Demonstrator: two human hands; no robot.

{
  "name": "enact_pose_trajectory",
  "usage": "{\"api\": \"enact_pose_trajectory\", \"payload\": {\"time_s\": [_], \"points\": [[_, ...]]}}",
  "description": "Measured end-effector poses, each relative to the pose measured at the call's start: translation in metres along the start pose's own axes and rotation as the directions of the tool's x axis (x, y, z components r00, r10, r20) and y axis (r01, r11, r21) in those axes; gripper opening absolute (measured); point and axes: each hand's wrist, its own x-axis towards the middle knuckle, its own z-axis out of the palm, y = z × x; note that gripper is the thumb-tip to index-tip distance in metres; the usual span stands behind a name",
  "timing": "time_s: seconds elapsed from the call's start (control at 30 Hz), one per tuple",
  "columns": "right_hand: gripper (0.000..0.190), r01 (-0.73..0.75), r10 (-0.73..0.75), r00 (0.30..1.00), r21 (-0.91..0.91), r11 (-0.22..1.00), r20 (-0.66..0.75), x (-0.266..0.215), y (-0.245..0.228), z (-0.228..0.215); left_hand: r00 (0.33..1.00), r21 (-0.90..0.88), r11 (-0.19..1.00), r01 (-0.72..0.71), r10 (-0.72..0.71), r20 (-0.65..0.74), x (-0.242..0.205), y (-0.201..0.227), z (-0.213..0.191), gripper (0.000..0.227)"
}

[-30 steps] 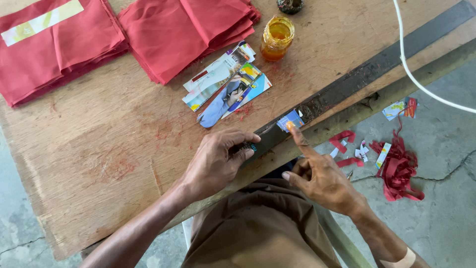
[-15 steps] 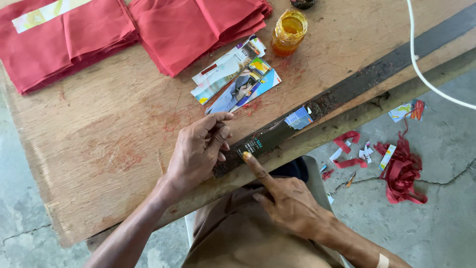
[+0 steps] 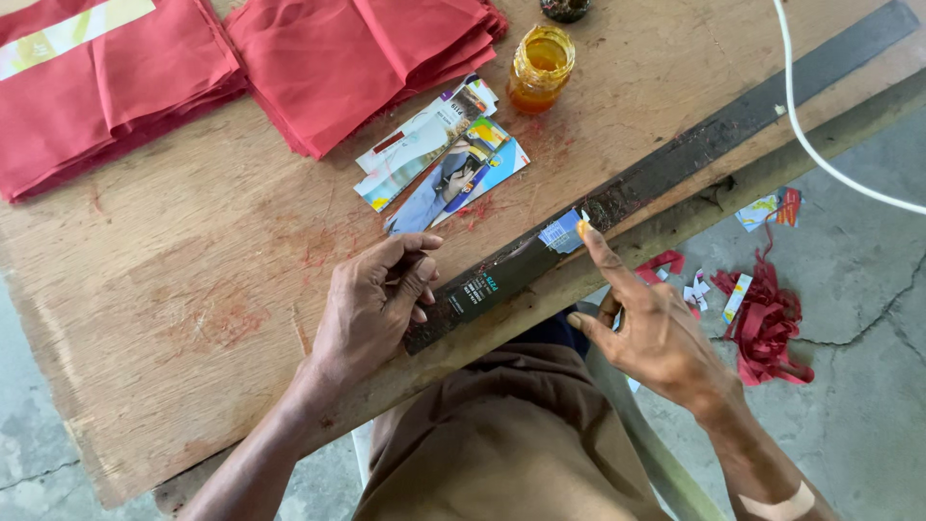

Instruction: The person glues decorative paper strips onto rectangular red fabric pieces. The person spreads glue from a jar onto the paper strips by hand and presses them onto the center of each fabric piece, smoothing them down and stacking the finished items.

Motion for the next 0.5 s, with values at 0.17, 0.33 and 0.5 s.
{"api": "enact_pose_trajectory", "payload": {"time_s": [0.17, 0.33, 0.5], "points": [[0.112, 0.125, -0.125, 0.992, -0.018, 0.992, -0.02, 0.01, -0.01, -0.01, 1.0, 0.017, 1.0, 0.015, -0.015, -0.001, 0.0, 0.001, -0.001, 0.025], [0.109, 0.234, -0.23, 0.971, -0.053, 0.971, 0.061, 0.007, -0.007, -0.001, 1.0, -0.004, 1.0, 0.02, -0.02, -0.003, 0.0, 0.001, 0.0, 0.024], [0.105, 0.354, -0.34, 0.933, -0.125, 0.927, 0.12, 0.0, -0.013, 0.033, 1.0, 0.012, 1.0, -0.002, 0.002, -0.003, -0.001, -0.001, 0.0, 0.024]]}}
